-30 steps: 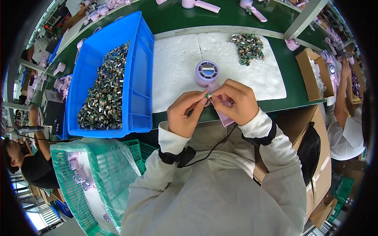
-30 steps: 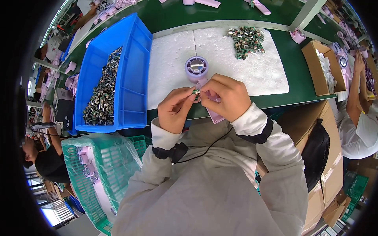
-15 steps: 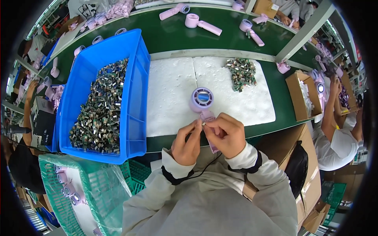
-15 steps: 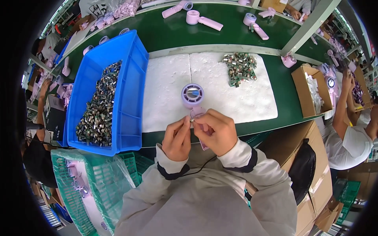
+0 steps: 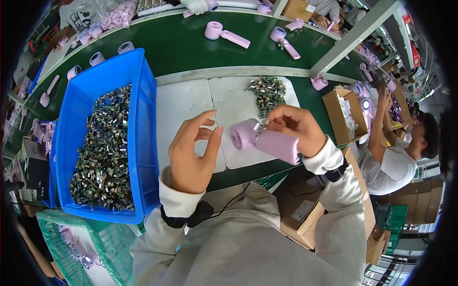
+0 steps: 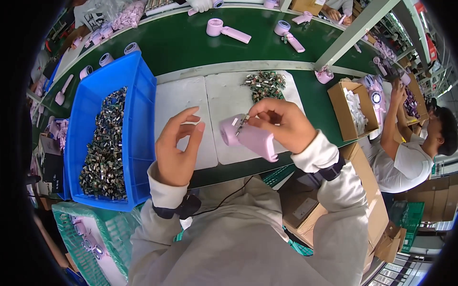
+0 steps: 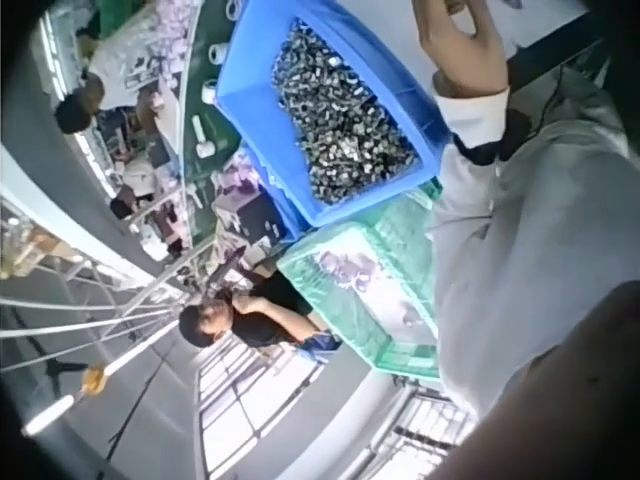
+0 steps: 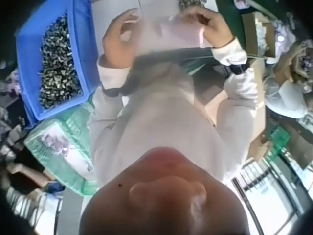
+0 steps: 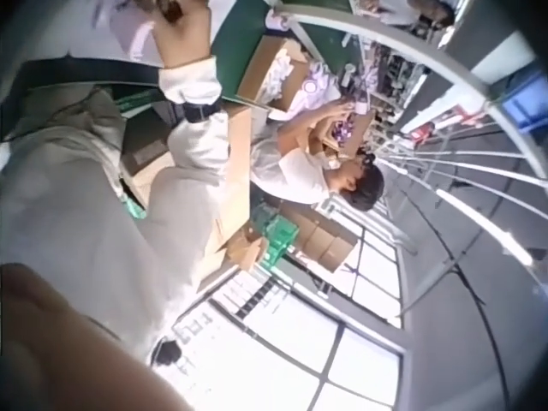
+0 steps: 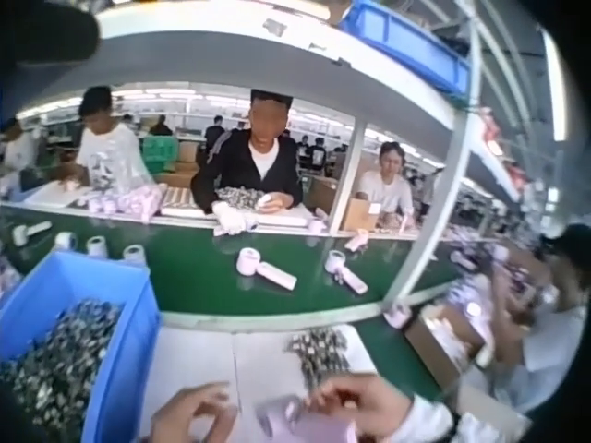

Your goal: Assembling small electronic components into plastic housings on a production line.

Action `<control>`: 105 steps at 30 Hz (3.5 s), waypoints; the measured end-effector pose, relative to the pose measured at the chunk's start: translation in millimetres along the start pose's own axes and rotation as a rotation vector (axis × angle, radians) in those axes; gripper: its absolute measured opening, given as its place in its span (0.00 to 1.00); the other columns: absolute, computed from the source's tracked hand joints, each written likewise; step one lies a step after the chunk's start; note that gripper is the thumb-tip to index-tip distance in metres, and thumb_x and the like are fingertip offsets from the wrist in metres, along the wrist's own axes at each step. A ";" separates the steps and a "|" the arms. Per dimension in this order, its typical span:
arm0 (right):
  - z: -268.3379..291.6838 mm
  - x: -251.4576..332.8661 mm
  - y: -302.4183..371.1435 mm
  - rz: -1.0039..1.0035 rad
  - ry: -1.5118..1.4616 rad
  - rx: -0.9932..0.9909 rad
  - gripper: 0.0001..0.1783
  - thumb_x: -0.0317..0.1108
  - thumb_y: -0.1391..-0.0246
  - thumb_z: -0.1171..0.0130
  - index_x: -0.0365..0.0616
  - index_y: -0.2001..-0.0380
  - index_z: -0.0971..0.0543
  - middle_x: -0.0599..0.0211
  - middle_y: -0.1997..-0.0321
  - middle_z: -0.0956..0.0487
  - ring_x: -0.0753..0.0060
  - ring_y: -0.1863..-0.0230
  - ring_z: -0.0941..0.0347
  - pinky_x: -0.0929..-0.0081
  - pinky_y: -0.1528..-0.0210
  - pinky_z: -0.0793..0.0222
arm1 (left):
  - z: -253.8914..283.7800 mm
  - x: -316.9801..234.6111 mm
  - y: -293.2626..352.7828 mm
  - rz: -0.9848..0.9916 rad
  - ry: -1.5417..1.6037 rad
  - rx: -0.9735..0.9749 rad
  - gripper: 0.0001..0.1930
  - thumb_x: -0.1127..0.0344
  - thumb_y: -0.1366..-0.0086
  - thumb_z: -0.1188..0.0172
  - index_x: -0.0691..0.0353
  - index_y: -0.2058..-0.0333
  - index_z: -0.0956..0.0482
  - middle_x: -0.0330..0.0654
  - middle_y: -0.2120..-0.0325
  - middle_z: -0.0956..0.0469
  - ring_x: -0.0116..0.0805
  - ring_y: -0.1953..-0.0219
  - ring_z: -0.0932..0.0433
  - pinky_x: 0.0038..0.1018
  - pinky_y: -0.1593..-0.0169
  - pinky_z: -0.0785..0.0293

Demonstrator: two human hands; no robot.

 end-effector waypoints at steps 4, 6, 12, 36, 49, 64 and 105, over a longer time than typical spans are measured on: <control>67.3 -0.9 -13.3 0.131 -0.003 0.024 0.13 0.36 0.39 0.43 0.37 0.57 0.23 0.69 0.69 0.22 0.82 0.70 0.27 0.83 0.69 0.33 | -49.0 30.3 -34.4 0.014 -0.008 0.167 0.19 0.71 0.39 0.36 0.64 0.49 0.24 0.51 0.61 0.21 0.48 0.61 0.20 0.36 0.57 0.23; 108.4 -6.6 -30.7 -0.045 -0.150 -0.019 0.16 0.37 0.36 0.46 0.38 0.52 0.25 0.65 0.65 0.20 0.78 0.67 0.23 0.81 0.67 0.28 | -91.0 33.0 -63.0 -0.098 -0.118 0.210 0.21 0.70 0.41 0.37 0.61 0.47 0.25 0.51 0.58 0.21 0.50 0.56 0.21 0.42 0.53 0.24; 189.9 -72.9 -174.7 -0.094 -0.199 -0.475 0.19 0.34 0.36 0.48 0.36 0.45 0.27 0.58 0.56 0.19 0.66 0.57 0.20 0.72 0.57 0.21 | -164.0 61.9 -97.9 -0.222 -0.441 0.370 0.21 0.73 0.42 0.40 0.57 0.49 0.23 0.56 0.49 0.26 0.57 0.51 0.24 0.45 0.44 0.28; 88.1 -137.9 -246.0 -0.442 -0.014 -0.080 0.25 0.47 0.44 0.38 0.34 0.55 0.22 0.59 0.61 0.19 0.67 0.61 0.21 0.79 0.57 0.23 | -15.7 23.8 10.8 -0.141 -0.508 -0.018 0.18 0.82 0.46 0.43 0.63 0.56 0.20 0.49 0.64 0.20 0.52 0.62 0.23 0.40 0.57 0.24; -86.4 -75.4 21.2 -0.457 -0.273 0.328 0.11 0.36 0.42 0.40 0.36 0.65 0.21 0.69 0.69 0.21 0.80 0.73 0.25 0.81 0.72 0.31 | 42.5 63.8 58.4 -0.039 -0.197 -0.247 0.09 0.79 0.41 0.37 0.62 0.61 0.22 0.48 0.64 0.18 0.43 0.63 0.17 0.30 0.58 0.23; -117.5 19.1 13.8 0.630 0.801 0.192 0.13 0.33 0.49 0.39 0.50 0.58 0.20 0.67 0.67 0.22 0.62 0.68 0.22 0.66 0.69 0.25 | 25.7 22.7 75.1 0.108 -0.284 -0.014 0.13 0.79 0.41 0.36 0.64 0.56 0.19 0.46 0.63 0.19 0.37 0.64 0.18 0.26 0.60 0.23; -112.9 6.0 25.2 0.444 0.469 -0.009 0.07 0.28 0.47 0.36 0.43 0.63 0.18 0.64 0.72 0.22 0.63 0.73 0.23 0.71 0.71 0.27 | -19.5 62.2 91.9 0.260 0.568 0.327 0.11 0.80 0.35 0.40 0.70 0.53 0.23 0.43 0.58 0.20 0.29 0.58 0.19 0.25 0.52 0.23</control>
Point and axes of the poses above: each hand's wrist, its own y-axis away from the middle knuckle, its own z-axis out of the back of the hand, x = y × z, the point moved 10 cm from there along -y, towards the middle knuckle
